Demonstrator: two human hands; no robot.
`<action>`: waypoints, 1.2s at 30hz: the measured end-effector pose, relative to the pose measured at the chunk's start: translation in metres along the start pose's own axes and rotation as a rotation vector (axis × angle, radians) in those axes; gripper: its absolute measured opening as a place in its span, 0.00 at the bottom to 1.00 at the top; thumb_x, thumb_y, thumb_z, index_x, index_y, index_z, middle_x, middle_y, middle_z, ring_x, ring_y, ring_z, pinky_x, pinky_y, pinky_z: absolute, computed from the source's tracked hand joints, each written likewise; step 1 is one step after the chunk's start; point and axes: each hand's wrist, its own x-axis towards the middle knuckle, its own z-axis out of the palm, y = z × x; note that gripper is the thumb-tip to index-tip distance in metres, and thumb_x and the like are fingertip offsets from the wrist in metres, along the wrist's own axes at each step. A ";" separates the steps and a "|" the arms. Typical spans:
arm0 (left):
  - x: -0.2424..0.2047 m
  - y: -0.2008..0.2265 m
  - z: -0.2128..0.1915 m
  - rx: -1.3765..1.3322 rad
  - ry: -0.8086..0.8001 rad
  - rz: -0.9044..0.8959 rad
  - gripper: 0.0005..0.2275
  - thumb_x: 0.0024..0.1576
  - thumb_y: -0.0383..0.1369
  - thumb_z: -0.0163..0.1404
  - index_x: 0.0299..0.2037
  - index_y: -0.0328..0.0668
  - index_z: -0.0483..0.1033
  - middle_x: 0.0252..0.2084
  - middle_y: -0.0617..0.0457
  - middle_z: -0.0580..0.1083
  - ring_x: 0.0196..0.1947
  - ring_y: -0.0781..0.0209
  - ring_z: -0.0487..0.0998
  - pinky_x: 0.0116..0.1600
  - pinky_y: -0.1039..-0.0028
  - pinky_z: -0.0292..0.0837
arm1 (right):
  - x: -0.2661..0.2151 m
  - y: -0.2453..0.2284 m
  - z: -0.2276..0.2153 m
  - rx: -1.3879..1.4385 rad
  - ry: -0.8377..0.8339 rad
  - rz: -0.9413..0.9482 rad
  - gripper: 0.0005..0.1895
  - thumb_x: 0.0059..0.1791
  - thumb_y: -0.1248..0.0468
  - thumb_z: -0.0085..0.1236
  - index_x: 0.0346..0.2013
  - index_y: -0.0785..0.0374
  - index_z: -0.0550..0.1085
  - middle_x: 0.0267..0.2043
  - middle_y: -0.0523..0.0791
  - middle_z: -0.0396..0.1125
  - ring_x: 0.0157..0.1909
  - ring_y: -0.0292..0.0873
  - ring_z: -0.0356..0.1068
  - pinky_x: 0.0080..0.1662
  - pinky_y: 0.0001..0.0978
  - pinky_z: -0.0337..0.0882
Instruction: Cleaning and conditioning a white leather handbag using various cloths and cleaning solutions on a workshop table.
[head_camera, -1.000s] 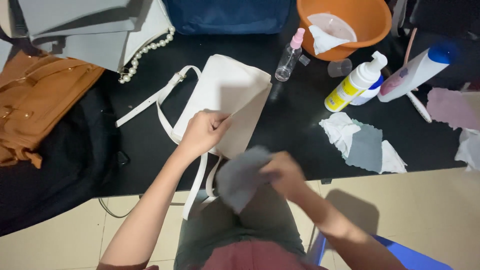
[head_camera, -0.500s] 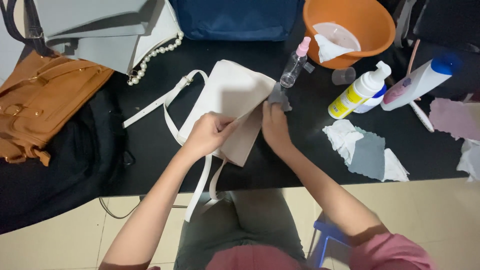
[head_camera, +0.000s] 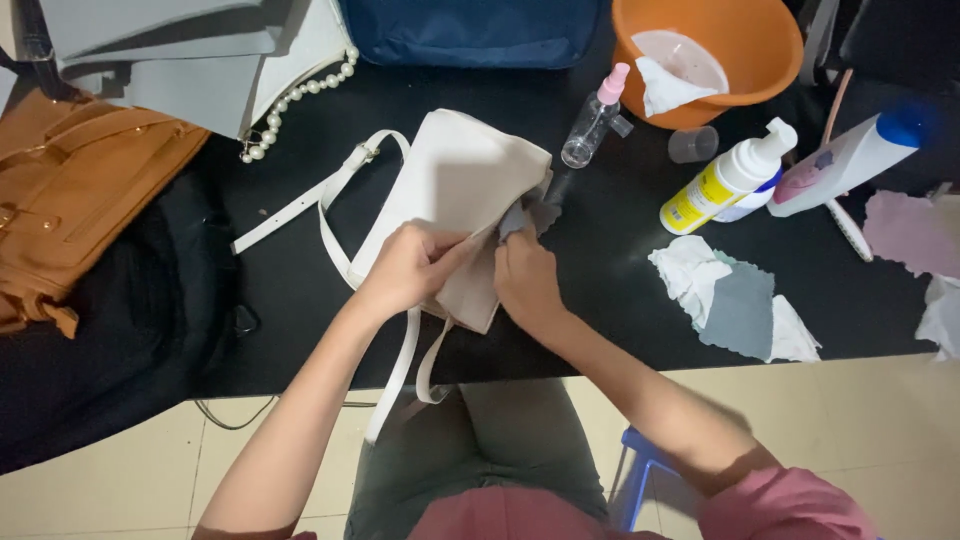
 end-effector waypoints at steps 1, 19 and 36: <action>0.000 -0.001 0.001 0.000 0.001 0.000 0.15 0.63 0.41 0.50 0.50 0.42 0.83 0.31 0.41 0.82 0.37 0.44 0.84 0.46 0.55 0.76 | -0.005 -0.002 0.003 0.000 0.000 -0.001 0.15 0.56 0.68 0.37 0.25 0.58 0.64 0.15 0.47 0.51 0.20 0.53 0.64 0.27 0.30 0.65; 0.011 -0.025 0.008 -0.049 0.040 0.064 0.09 0.62 0.37 0.53 0.38 0.43 0.84 0.07 0.60 0.65 0.13 0.70 0.62 0.27 0.79 0.61 | -0.115 -0.013 -0.010 -0.062 0.090 -0.544 0.11 0.55 0.73 0.44 0.29 0.62 0.70 0.30 0.49 0.63 0.34 0.52 0.67 0.37 0.41 0.68; 0.016 -0.031 0.009 -0.062 0.043 0.112 0.10 0.62 0.35 0.53 0.31 0.42 0.83 0.09 0.59 0.66 0.16 0.71 0.61 0.28 0.79 0.61 | 0.028 0.036 0.012 0.192 0.054 0.098 0.14 0.61 0.68 0.31 0.33 0.67 0.62 0.28 0.45 0.60 0.34 0.49 0.65 0.45 0.37 0.66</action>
